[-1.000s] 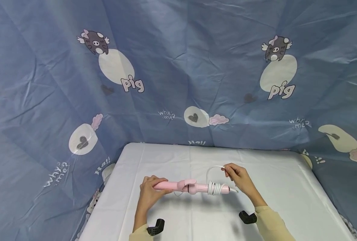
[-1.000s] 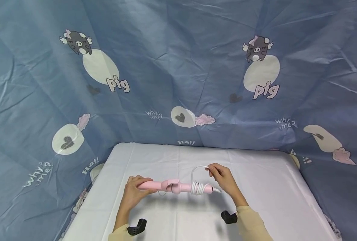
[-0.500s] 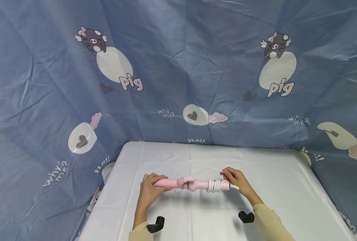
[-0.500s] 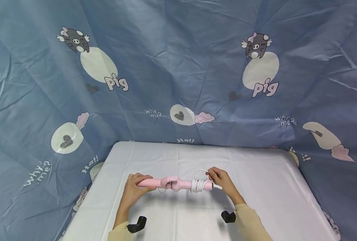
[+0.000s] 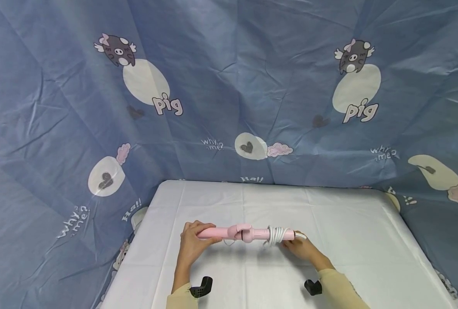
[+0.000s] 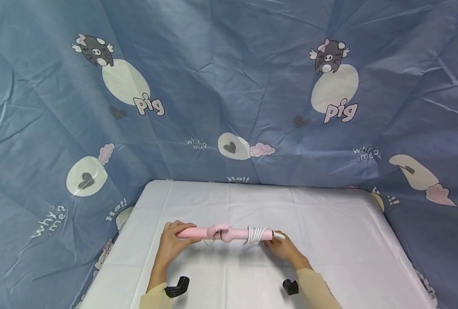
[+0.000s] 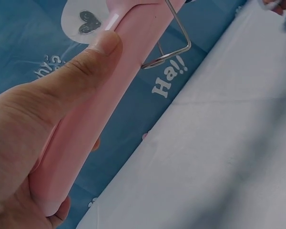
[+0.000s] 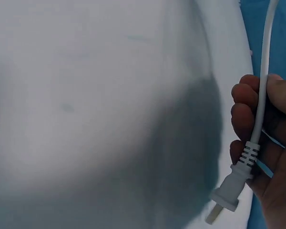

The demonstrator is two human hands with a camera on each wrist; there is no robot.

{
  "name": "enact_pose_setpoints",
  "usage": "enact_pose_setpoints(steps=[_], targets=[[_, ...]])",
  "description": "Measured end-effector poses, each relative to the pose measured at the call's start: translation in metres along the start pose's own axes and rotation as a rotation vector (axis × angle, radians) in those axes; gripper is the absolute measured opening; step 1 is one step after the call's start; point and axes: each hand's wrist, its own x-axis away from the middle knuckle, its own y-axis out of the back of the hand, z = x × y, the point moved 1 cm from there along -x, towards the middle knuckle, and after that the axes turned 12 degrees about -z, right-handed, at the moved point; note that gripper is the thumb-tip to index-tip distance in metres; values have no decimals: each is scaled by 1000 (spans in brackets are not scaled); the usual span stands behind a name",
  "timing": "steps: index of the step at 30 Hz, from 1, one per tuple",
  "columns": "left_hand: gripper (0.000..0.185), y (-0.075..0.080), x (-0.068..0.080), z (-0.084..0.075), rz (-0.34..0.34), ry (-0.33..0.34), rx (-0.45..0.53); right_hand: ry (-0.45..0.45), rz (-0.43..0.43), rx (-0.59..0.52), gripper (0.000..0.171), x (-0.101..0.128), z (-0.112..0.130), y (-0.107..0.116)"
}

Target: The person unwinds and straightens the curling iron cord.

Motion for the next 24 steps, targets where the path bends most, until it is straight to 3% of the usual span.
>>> enact_pose_setpoints(steps=[3,6,12,16,21,24], targets=[[43,0,0,0,-10,-1,3,-33,-12,110,17,9,3,-9],[43,0,-1,0,-21,-3,0,-57,-29,78,18,14,7,-18],[44,1,-5,-4,-25,20,3,-44,-108,-137,15,21,27,-23],[45,2,-7,-7,-25,28,-5,-92,-190,-338,19,26,50,-22],[45,0,-4,-8,-47,24,-20,-148,-172,-633,27,36,77,-28],[45,-3,0,-7,-49,8,-43,-195,-187,-676,26,42,91,-28]])
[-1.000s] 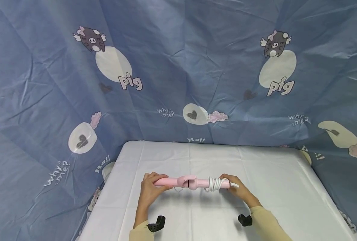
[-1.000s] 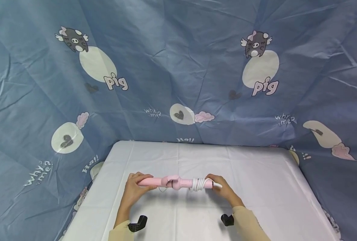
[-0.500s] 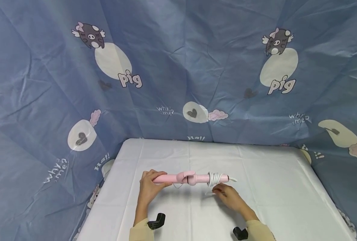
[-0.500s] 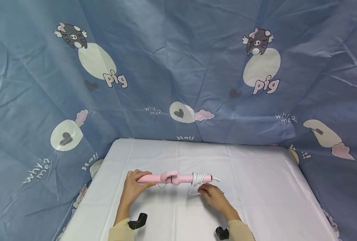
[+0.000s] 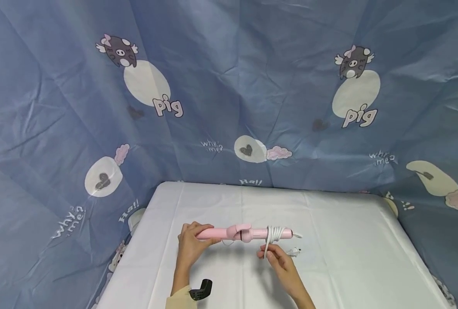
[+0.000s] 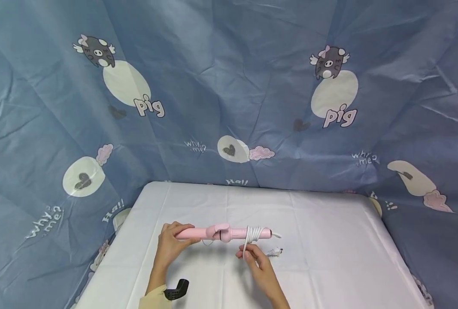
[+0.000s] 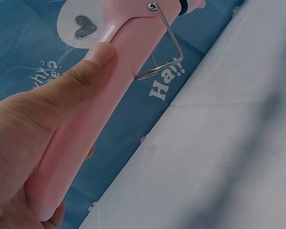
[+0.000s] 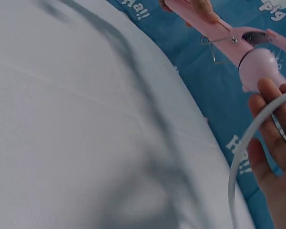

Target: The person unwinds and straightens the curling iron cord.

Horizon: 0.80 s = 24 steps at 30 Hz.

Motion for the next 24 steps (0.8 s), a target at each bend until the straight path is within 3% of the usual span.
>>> enact_pose_setpoints(steps=[4,8,14,24], targets=[[46,-2,5,0,5,-23,-36,47,-59,83,19,7,19,-5],[45,-2,9,-2,-2,-5,-23,109,-98,157,15,10,38,-5],[46,-4,11,-2,4,8,-3,138,-167,218,17,12,44,-5],[46,-7,10,1,-52,57,-35,67,-220,235,17,7,49,-12]])
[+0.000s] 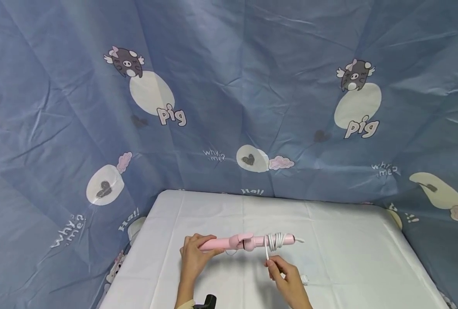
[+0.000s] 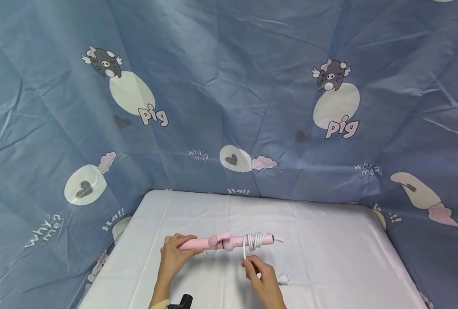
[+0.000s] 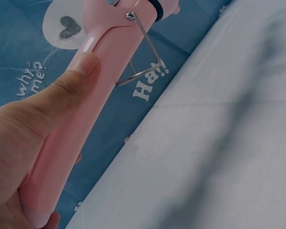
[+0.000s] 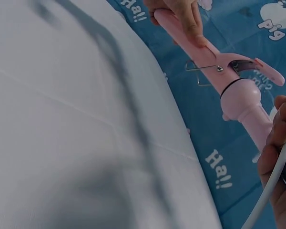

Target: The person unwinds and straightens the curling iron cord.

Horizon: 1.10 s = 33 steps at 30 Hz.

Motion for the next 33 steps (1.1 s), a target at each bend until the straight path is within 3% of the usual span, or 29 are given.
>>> enact_pose_setpoints(steps=[10,14,21,29,33], targets=[[46,2,3,1,33,-7,-11,-30,-15,-61,15,5,-1,1],[46,2,5,1,34,-1,3,-18,-24,-58,16,5,-12,-1],[45,1,3,-1,26,-26,11,53,-80,-46,21,1,-33,-5],[44,2,-2,-4,20,-51,13,103,-48,-56,18,-5,-30,-1],[45,2,-3,-4,15,-65,11,169,-39,-25,19,-9,-27,1]])
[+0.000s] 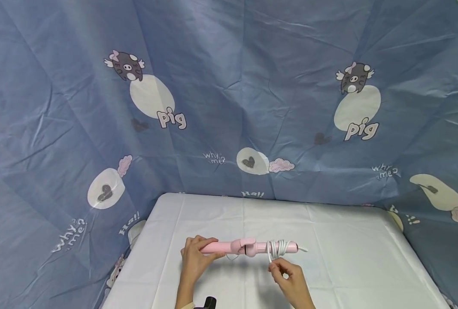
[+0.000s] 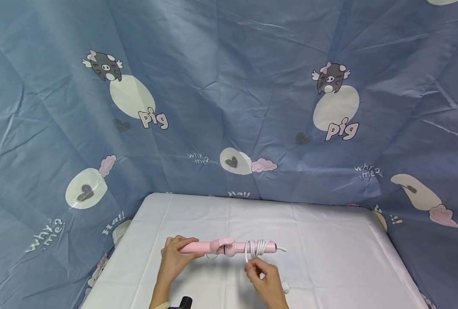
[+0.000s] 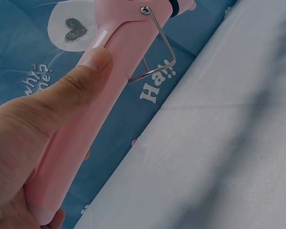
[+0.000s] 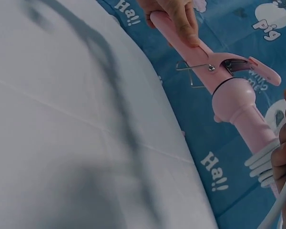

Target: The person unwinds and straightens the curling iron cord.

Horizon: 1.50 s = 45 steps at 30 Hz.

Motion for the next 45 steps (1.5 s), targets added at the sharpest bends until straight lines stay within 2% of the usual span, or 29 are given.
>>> enact_pose_setpoints(steps=[10,19,22,27,32,37,45], targets=[[44,0,1,2,19,-5,-14,76,33,18,19,-14,36,12],[46,2,1,1,12,-18,1,-31,86,-2,15,-26,40,15],[46,3,0,2,18,-9,-7,-8,143,3,16,-30,30,17],[47,4,1,4,20,-9,-20,11,289,32,15,-39,8,20],[48,3,3,6,47,-2,-38,60,397,94,15,-50,11,26],[47,4,2,6,34,-25,-50,143,439,155,15,-65,16,32],[46,5,1,8,39,-34,-37,170,503,212,21,-75,17,37]])
